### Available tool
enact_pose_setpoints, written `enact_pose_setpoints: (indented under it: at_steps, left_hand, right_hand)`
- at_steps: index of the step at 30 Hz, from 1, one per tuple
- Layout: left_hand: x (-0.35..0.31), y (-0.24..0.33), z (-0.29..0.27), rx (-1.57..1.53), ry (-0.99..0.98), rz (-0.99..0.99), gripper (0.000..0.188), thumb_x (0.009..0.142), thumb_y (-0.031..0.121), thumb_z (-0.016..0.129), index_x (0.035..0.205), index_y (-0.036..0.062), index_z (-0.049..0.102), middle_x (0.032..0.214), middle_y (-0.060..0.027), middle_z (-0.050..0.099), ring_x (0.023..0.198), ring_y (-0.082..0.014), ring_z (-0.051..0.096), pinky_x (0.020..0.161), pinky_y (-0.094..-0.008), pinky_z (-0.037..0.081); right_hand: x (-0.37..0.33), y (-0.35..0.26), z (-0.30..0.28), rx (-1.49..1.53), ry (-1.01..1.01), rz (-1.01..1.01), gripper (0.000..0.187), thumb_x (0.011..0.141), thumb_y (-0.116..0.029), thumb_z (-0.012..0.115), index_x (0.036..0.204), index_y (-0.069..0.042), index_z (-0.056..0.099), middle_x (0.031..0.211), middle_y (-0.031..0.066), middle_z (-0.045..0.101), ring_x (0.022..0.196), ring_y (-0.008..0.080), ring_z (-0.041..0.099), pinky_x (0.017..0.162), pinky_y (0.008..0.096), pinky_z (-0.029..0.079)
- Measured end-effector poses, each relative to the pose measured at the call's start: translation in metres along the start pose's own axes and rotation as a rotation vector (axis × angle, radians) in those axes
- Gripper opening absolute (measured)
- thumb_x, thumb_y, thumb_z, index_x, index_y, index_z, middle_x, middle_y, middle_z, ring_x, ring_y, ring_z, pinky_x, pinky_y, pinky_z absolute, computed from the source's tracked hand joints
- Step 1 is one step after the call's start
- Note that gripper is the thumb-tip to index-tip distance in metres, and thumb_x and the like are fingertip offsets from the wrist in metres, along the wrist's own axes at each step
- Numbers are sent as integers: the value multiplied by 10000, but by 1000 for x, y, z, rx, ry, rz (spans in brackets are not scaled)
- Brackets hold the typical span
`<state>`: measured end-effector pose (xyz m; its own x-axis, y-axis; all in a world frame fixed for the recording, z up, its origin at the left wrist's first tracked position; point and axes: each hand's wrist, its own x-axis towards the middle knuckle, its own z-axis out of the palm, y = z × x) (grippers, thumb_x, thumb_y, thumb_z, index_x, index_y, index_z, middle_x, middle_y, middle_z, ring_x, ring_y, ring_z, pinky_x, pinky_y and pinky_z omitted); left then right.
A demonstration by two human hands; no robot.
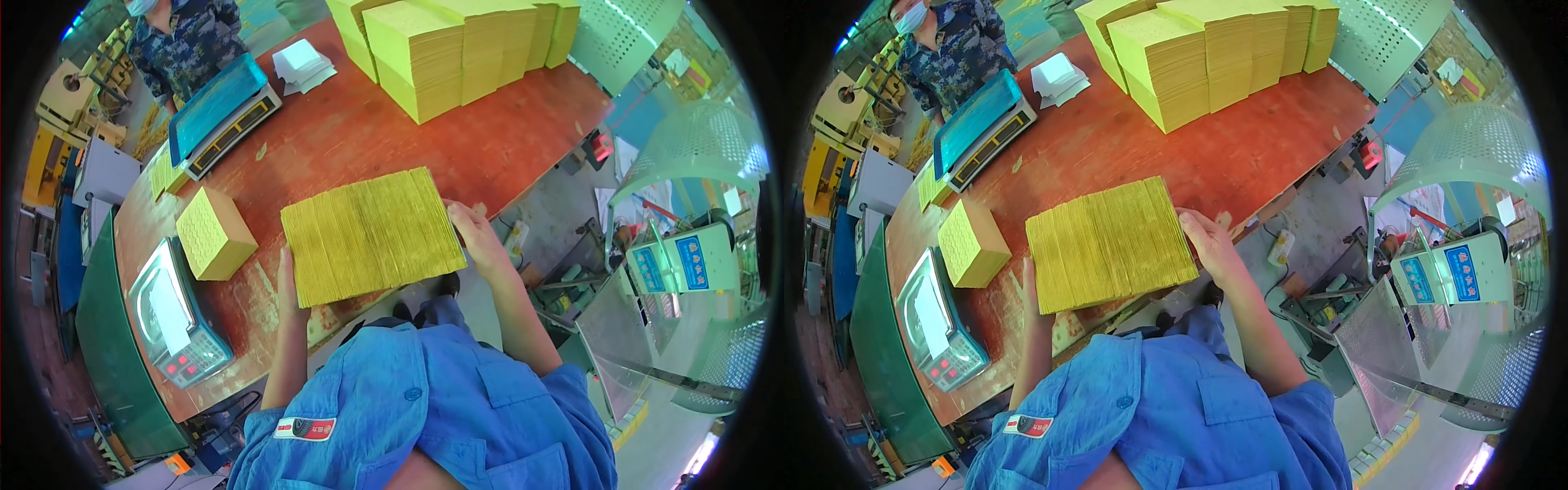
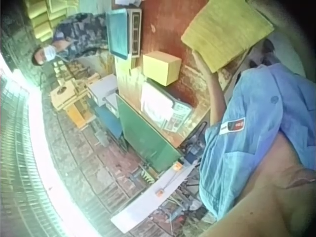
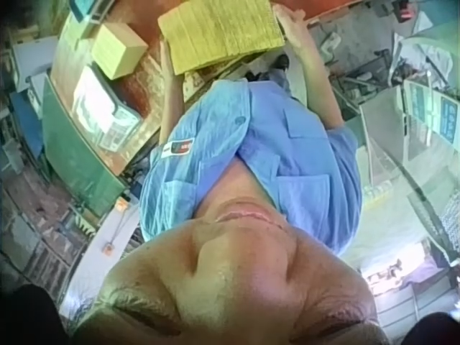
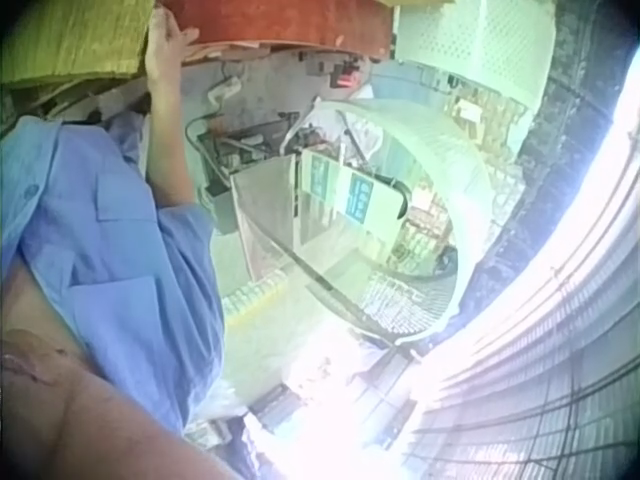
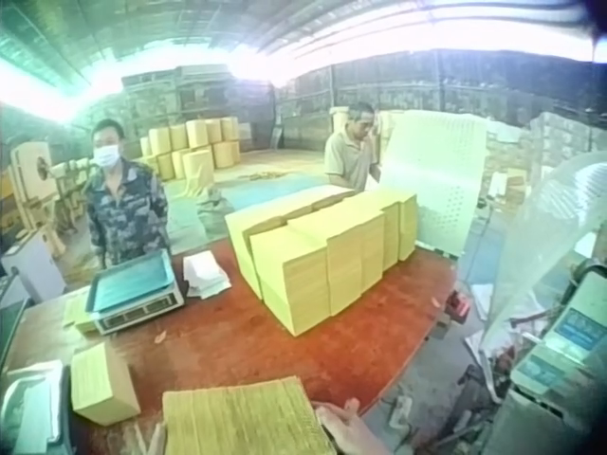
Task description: Weighing and bundling stacks of yellow paper using a scale and a banding machine.
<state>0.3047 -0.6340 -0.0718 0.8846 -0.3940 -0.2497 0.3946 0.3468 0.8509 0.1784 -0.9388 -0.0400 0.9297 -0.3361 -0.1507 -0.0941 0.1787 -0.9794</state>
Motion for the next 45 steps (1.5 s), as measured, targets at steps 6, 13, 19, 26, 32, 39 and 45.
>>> enact_pose_setpoints:
  at_steps: [6, 13, 19, 26, 32, 39, 45]
  left_hand:
    - [-5, 0, 2, -25, 6, 24, 563, 1028, 435, 337, 1384, 10, 438, 1343, -125, 525, 1196, -221, 542, 1010, -355, 430]
    - [0, -12, -3, 166, 75, 94, 505, 1044, 396, 329, 1363, 30, 464, 1288, -96, 557, 1126, -185, 556, 961, -335, 452]
    - [5, 24, 8, 180, 103, -116, 482, 1045, 350, 341, 1346, 9, 500, 1368, -100, 510, 1212, -176, 502, 1013, -308, 397]
    - [15, 36, 24, 324, 96, 118, 401, 1026, 244, 406, 1318, -14, 502, 1310, -91, 521, 1213, -184, 490, 1028, -307, 374]
    - [16, 20, 4, 449, -44, 403, 457, 1010, 199, 410, 1424, 5, 403, 1421, -106, 446, 1297, -200, 415, 1091, -331, 294]
    - [22, 22, 18, 27, -75, 185, 468, 958, 145, 523, 1408, 45, 443, 1351, -44, 525, 1167, -122, 510, 950, -260, 403]
    - [27, 24, 14, 47, -85, 265, 463, 948, 146, 550, 1392, 50, 460, 1360, -47, 524, 1205, -139, 512, 978, -291, 418]
  right_hand:
    - [3, -6, 5, -66, 9, 5, 438, 1001, -331, 482, 1294, -14, 562, 1192, 50, 616, 1130, 144, 539, 995, 276, 380]
    - [-2, -1, 4, 95, 48, 28, 389, 1009, -260, 477, 1276, 10, 561, 1153, 62, 636, 1037, 125, 592, 914, 262, 448]
    - [4, 11, 3, 227, 174, 187, 346, 1000, -201, 490, 1250, 25, 570, 1112, 65, 644, 1022, 132, 598, 908, 268, 458]
    - [27, -6, 29, -108, 54, 61, 312, 963, -42, 500, 1265, -18, 578, 1122, 54, 645, 1034, 131, 587, 908, 247, 452]
    - [58, 0, 31, 315, -26, -399, 276, 967, -84, 548, 1234, -25, 587, 1241, 52, 602, 1124, 153, 575, 962, 303, 463]
    - [81, 28, 13, 479, -21, -359, 216, 930, -11, 561, 1136, -24, 626, 1328, 84, 564, 1185, 179, 550, 1000, 320, 447]
    - [79, 28, 15, 487, -8, -408, 274, 900, 54, 556, 1159, -6, 624, 1348, 96, 546, 1191, 188, 551, 1014, 317, 435]
